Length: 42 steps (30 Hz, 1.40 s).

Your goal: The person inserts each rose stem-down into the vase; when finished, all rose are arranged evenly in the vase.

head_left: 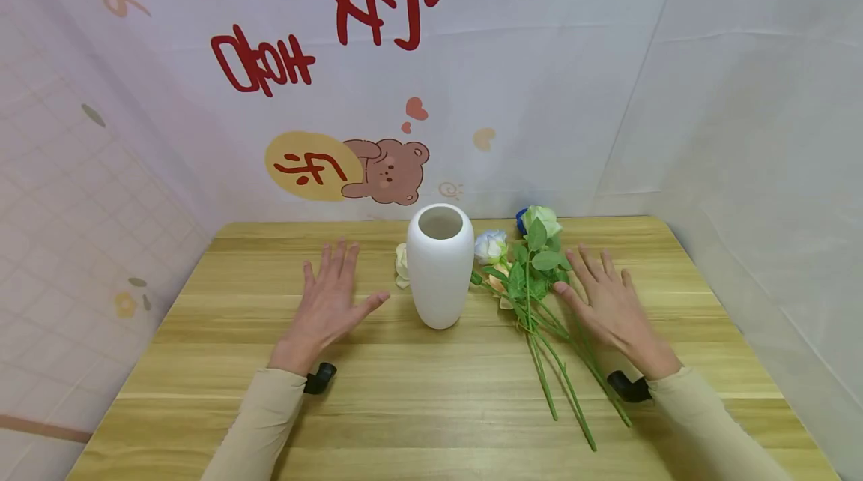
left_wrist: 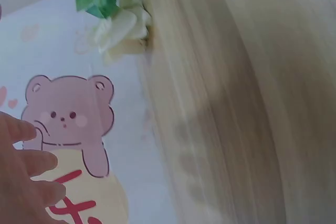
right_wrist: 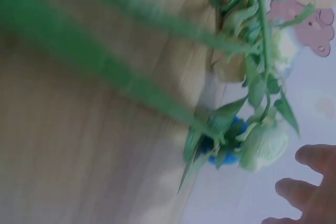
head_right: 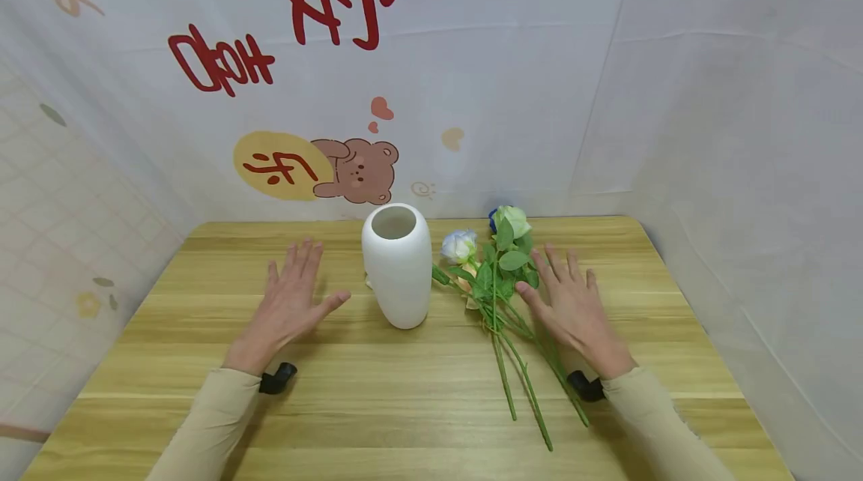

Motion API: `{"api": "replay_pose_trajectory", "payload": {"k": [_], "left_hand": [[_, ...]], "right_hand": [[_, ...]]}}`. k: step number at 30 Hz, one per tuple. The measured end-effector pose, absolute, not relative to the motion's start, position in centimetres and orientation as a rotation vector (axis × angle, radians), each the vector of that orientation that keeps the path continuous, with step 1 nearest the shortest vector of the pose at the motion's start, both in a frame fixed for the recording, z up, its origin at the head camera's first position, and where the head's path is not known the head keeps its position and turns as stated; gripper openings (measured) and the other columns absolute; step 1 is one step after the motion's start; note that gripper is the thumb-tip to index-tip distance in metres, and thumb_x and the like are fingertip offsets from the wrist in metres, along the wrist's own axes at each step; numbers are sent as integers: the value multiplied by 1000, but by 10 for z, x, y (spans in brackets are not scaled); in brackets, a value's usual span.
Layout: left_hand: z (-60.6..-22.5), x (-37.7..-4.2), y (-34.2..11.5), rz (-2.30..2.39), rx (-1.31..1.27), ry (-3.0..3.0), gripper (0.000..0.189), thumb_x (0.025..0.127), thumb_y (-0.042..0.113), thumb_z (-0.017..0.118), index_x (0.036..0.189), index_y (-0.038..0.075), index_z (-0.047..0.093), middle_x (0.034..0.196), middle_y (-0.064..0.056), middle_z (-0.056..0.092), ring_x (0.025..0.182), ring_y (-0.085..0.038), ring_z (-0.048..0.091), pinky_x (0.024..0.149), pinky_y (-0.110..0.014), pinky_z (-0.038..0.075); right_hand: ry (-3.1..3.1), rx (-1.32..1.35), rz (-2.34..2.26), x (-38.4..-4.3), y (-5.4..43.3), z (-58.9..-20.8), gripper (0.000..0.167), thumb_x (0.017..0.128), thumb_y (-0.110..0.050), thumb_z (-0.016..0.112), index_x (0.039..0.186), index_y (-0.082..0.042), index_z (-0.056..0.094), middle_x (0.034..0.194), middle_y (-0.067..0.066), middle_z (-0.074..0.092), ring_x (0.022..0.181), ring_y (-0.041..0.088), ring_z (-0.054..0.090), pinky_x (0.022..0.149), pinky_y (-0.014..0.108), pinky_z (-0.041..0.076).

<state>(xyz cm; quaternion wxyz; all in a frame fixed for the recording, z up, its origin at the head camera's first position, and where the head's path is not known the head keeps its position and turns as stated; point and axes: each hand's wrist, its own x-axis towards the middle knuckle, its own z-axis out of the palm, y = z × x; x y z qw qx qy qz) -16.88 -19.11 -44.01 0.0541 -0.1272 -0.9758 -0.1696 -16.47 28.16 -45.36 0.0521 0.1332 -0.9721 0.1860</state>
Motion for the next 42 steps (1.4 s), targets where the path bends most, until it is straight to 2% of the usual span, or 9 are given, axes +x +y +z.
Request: {"api": "replay_pose_trajectory", "payload": {"k": [6, 15, 19, 22, 27, 31, 36, 42], "left_hand": [[-430, -164, -180, -626, -466, -2879, 107, 94, 72, 57, 165, 3, 17, 172, -17, 8, 158, -37, 1, 123, -66, 1], [-417, -158, -157, -811, -580, -2754, 104, 93, 64, 65, 165, 6, 18, 172, -13, 17, 158, -34, 11, 126, -58, 9], [-412, -156, -144, -954, -578, -2737, 104, 91, 66, 66, 166, 11, 19, 172, -7, 17, 158, -30, 16, 125, -57, 17], [-408, -155, -135, -1132, -542, -2715, 105, 88, 66, 71, 167, 20, 19, 172, -2, 18, 156, -29, 20, 122, -61, 24], [-401, -158, -121, -1378, -508, -2582, 100, 84, 58, 80, 164, 30, 27, 165, -1, 36, 150, -28, 35, 116, -67, 31], [-399, -159, -114, -1529, -533, -2450, 97, 82, 45, 86, 162, 25, 35, 160, 1, 42, 146, -24, 41, 117, -60, 35], [-399, -160, -106, -1631, -586, -2351, 94, 82, 31, 90, 159, 18, 38, 157, 0, 45, 145, -23, 45, 119, -49, 37], [-402, -160, -102, -1655, -584, -2298, 95, 81, 23, 92, 159, 15, 38, 154, -3, 49, 140, -23, 51, 117, -41, 40]], "right_hand": [[-2890, 436, 809, -159, 271, -447, 68, 109, -46, 47, 164, -10, 30, 167, 20, 27, 152, 51, 16, 115, 77, 16], [-2779, 387, 1033, -148, 256, -441, 58, 108, -38, 56, 154, -4, 47, 156, 26, 44, 141, 50, 40, 109, 71, 35], [-2717, 334, 1091, -143, 250, -441, 51, 107, -32, 60, 147, 0, 54, 147, 28, 50, 130, 48, 52, 102, 67, 45], [-2691, 289, 1188, -143, 246, -442, 45, 106, -27, 62, 138, 5, 58, 136, 27, 54, 119, 45, 60, 98, 61, 52], [-2753, 251, 1241, -147, 241, -446, 37, 106, -26, 63, 127, 4, 65, 118, 18, 70, 107, 36, 68, 92, 53, 57], [-2852, 248, 1283, -151, 237, -449, 31, 105, -24, 64, 122, 1, 71, 106, 12, 75, 96, 28, 72, 80, 43, 60], [-2931, 216, 1353, -157, 233, -456, 26, 103, -20, 67, 115, 2, 74, 95, 8, 77, 83, 19, 73, 67, 29, 58], [-2975, 156, 1272, -165, 227, -459, 23, 99, -25, 73, 103, -3, 79, 80, 0, 75, 70, 12, 68, 60, 26, 54]]}}
